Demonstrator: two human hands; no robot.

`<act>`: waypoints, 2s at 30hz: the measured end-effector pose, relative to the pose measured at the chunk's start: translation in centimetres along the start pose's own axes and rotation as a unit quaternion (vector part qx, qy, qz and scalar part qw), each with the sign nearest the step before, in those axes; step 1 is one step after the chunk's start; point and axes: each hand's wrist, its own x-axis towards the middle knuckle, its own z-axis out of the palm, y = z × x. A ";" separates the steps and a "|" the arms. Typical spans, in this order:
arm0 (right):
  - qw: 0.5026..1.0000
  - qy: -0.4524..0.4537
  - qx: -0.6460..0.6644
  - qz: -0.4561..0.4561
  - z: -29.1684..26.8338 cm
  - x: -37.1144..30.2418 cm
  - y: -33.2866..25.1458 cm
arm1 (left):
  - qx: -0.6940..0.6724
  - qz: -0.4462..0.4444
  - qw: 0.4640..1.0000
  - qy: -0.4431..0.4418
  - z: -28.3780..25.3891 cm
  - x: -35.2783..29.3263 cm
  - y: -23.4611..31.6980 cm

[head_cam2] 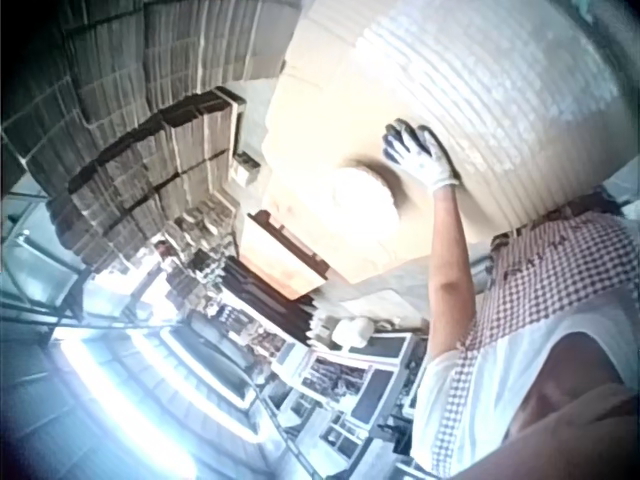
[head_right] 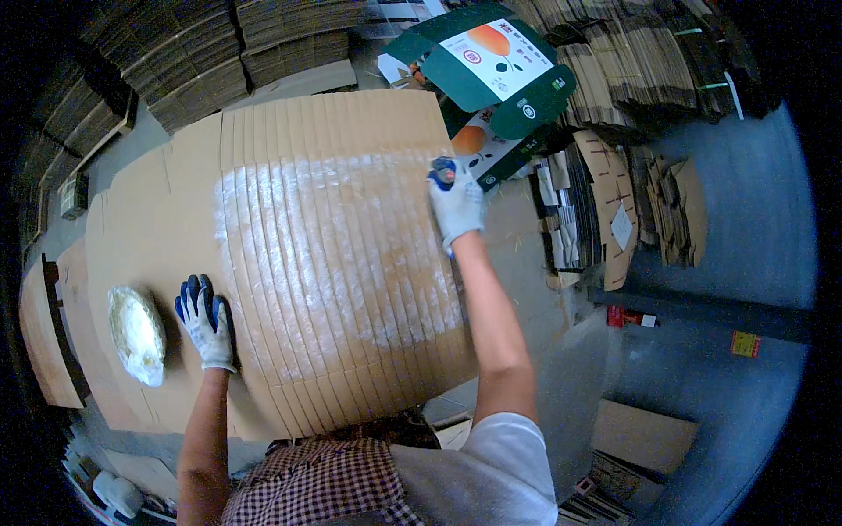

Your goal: The person applies glue to a flat cardboard sheet using a brush, then places a printed green cardboard panel on top and presses it down. The person repeats this process with additional panels, aligning and securing them to form a box structure.

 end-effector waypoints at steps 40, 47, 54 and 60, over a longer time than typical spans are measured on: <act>0.851 -0.092 0.497 0.141 8.0 -0.3 -10.9 | -0.031 -0.027 0.999 -0.016 0.1 0.1 1.2; 0.991 -0.024 0.134 0.020 8.5 -0.7 -11.2 | -0.033 -0.027 0.999 0.003 0.2 0.1 1.3; 0.982 -0.112 0.137 -0.071 7.0 -3.3 -13.5 | -0.051 -0.033 0.998 -0.008 0.2 0.0 1.4; 0.997 -0.052 0.050 0.016 1.6 -4.5 -10.0 | -0.034 -0.028 0.999 0.010 0.5 0.1 1.1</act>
